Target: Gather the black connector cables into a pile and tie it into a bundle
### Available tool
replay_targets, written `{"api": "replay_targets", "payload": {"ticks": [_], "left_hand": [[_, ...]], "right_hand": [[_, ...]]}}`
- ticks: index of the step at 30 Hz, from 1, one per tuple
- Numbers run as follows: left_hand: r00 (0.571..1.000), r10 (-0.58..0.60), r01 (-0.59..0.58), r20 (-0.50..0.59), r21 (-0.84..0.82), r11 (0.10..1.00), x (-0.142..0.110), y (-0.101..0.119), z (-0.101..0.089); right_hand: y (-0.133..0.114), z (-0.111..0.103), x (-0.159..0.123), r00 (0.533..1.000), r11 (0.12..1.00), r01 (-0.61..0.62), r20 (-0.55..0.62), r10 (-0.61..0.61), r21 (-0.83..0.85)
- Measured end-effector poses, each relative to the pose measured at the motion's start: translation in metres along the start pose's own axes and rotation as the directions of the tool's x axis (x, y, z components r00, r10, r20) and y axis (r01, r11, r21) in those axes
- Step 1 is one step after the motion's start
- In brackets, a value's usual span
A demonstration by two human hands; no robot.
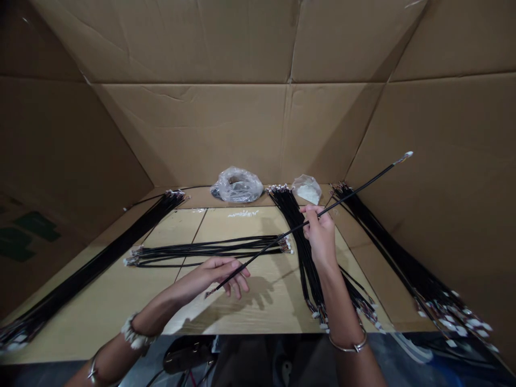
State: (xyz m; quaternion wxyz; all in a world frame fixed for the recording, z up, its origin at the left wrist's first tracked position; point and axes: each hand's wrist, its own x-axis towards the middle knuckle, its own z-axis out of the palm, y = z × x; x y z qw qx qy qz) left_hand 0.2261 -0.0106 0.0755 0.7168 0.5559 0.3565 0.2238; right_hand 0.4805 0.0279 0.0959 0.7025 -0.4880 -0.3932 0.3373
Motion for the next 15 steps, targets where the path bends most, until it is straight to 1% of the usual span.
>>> {"api": "replay_targets", "payload": {"ticks": [6, 10, 15], "left_hand": [[1.000, 0.018, -0.019, 0.014, 0.058, 0.998, 0.006, 0.001, 0.000], [1.000, 0.006, -0.008, 0.025, 0.089, 0.996, 0.002, -0.004, -0.009], [1.000, -0.007, 0.009, -0.010, 0.132, 0.991, -0.005, -0.007, -0.021]], "right_hand": [[0.001, 0.004, -0.001, 1.000, 1.000, -0.002, 0.011, 0.002, 0.005], [0.000, -0.003, 0.002, 1.000, 1.000, -0.013, -0.015, 0.013, 0.009], [0.000, -0.008, 0.004, 0.998, 1.000, -0.016, -0.066, 0.016, 0.009]]}}
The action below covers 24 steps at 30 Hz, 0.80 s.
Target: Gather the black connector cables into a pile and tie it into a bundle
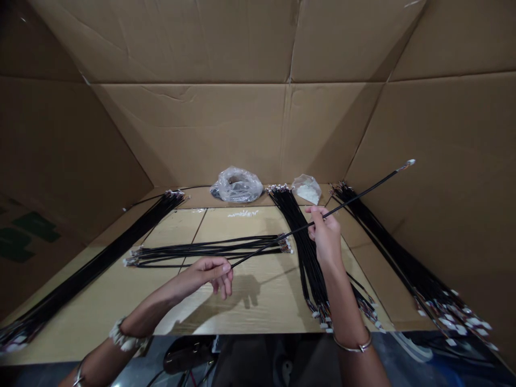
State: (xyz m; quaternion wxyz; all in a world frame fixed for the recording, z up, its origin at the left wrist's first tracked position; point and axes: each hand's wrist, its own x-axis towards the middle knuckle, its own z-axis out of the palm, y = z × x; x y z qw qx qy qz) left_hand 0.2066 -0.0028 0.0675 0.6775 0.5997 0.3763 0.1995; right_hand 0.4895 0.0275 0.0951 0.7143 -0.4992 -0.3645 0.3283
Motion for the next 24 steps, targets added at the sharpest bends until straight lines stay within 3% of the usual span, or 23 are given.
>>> {"api": "replay_targets", "payload": {"ticks": [5, 9, 14, 16, 18, 24], "left_hand": [[0.999, -0.001, 0.000, -0.041, -0.023, 1.000, -0.008, 0.000, -0.003], [0.985, 0.020, -0.035, -0.171, -0.084, 0.996, -0.021, -0.002, -0.008], [0.907, 0.071, -0.091, -0.415, -0.029, 0.995, -0.042, -0.007, -0.026], [0.840, 0.065, -0.089, -0.538, -0.019, 0.996, -0.053, -0.011, -0.038], [0.744, 0.043, -0.100, -0.667, -0.048, 0.994, -0.067, -0.017, -0.053], [0.389, -0.111, -0.205, -0.914, -0.203, 0.957, -0.112, -0.043, -0.102]], "right_hand": [[0.004, 0.002, -0.003, 1.000, 0.999, -0.020, 0.006, 0.020, 0.049], [0.007, 0.001, -0.004, 1.000, 0.996, -0.025, -0.008, 0.026, 0.085], [0.010, -0.003, -0.008, 0.993, 0.979, -0.114, 0.043, 0.108, 0.168], [0.011, -0.008, -0.010, 0.988, 0.969, -0.145, 0.085, 0.130, 0.201], [0.014, -0.014, -0.012, 0.987, 0.962, -0.149, 0.100, 0.129, 0.231], [0.031, -0.027, -0.022, 0.975, 0.942, -0.222, 0.038, 0.220, 0.250]]}}
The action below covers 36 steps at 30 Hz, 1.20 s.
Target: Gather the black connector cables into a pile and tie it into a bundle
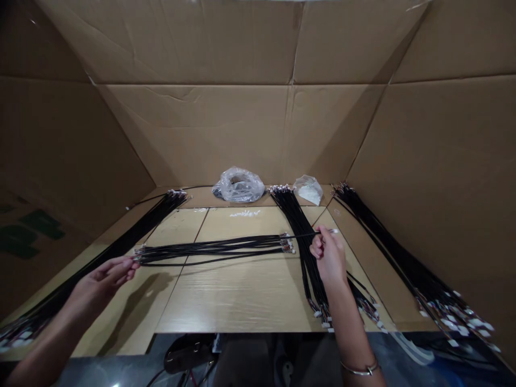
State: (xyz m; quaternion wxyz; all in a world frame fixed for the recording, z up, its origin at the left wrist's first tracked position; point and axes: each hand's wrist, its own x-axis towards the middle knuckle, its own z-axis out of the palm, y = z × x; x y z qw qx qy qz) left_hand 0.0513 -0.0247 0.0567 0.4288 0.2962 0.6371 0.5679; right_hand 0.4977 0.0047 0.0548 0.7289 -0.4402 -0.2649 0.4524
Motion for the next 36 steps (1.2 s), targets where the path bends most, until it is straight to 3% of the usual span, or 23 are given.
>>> {"api": "replay_targets", "payload": {"ticks": [5, 9, 11, 15, 21, 26, 36], "left_hand": [[0.977, 0.058, -0.075, -0.204, -0.077, 0.994, 0.018, -0.013, -0.029], [0.924, 0.240, -0.178, -0.298, 0.218, 0.959, 0.026, -0.024, -0.030], [0.904, 0.302, -0.198, -0.302, 0.332, 0.922, 0.028, -0.028, -0.025], [0.903, 0.333, -0.213, -0.271, 0.389, 0.896, 0.034, -0.035, -0.016], [0.885, 0.399, -0.239, -0.240, 0.502, 0.831, 0.043, -0.042, -0.019], [0.876, 0.418, -0.241, -0.243, 0.530, 0.813, 0.047, -0.046, -0.025], [0.864, 0.438, -0.238, -0.250, 0.564, 0.791, 0.044, -0.046, -0.026]], "right_hand": [[0.032, 0.006, -0.014, 0.998, 0.997, -0.068, 0.007, 0.068, -0.046], [0.054, 0.009, -0.016, 0.990, 0.990, -0.125, -0.070, 0.120, -0.062], [0.061, 0.007, -0.013, 0.986, 0.985, -0.152, -0.088, 0.145, -0.081], [0.070, 0.000, -0.007, 0.983, 0.980, -0.149, -0.122, 0.134, -0.132], [0.082, -0.005, -0.005, 0.992, 0.959, -0.108, -0.097, 0.085, -0.262], [0.090, -0.003, -0.003, 0.995, 0.954, -0.050, -0.102, 0.020, -0.296], [0.095, -0.001, -0.002, 0.994, 0.949, -0.033, -0.105, -0.001, -0.313]]}}
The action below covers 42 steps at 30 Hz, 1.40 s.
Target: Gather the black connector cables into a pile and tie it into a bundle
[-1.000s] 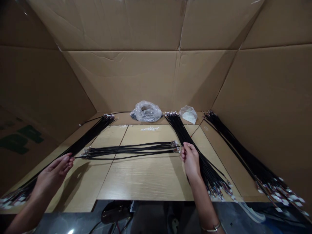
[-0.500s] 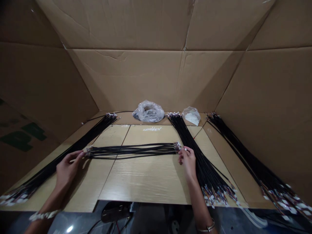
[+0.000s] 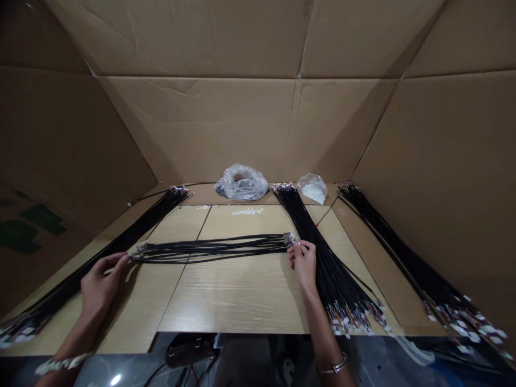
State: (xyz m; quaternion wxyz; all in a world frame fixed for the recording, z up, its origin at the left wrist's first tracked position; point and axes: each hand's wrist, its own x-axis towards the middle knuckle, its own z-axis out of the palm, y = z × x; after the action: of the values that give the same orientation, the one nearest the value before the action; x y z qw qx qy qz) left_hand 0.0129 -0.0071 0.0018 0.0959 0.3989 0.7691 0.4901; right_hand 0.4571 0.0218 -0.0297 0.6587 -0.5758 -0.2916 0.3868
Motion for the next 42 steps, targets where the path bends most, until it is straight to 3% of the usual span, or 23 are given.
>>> {"api": "replay_targets", "payload": {"ticks": [9, 19, 27, 42], "left_hand": [[1.000, 0.002, -0.002, -0.016, -0.032, 0.999, -0.002, 0.003, -0.002], [0.994, -0.113, 0.113, -0.001, -0.048, 0.992, -0.004, 0.007, -0.003], [0.985, -0.166, 0.168, 0.046, -0.043, 0.985, -0.005, 0.007, -0.003], [0.982, -0.151, 0.161, 0.111, -0.088, 0.983, -0.001, -0.005, -0.002]], "right_hand": [[-0.004, 0.000, -0.002, 1.000, 1.000, -0.002, -0.005, 0.002, -0.028], [-0.015, 0.003, -0.007, 0.995, 0.994, -0.104, 0.008, 0.104, -0.029], [-0.011, 0.001, -0.006, 0.995, 0.987, -0.070, 0.056, 0.079, -0.143], [0.001, -0.004, 0.000, 0.995, 0.972, 0.013, 0.099, 0.010, -0.235]]}}
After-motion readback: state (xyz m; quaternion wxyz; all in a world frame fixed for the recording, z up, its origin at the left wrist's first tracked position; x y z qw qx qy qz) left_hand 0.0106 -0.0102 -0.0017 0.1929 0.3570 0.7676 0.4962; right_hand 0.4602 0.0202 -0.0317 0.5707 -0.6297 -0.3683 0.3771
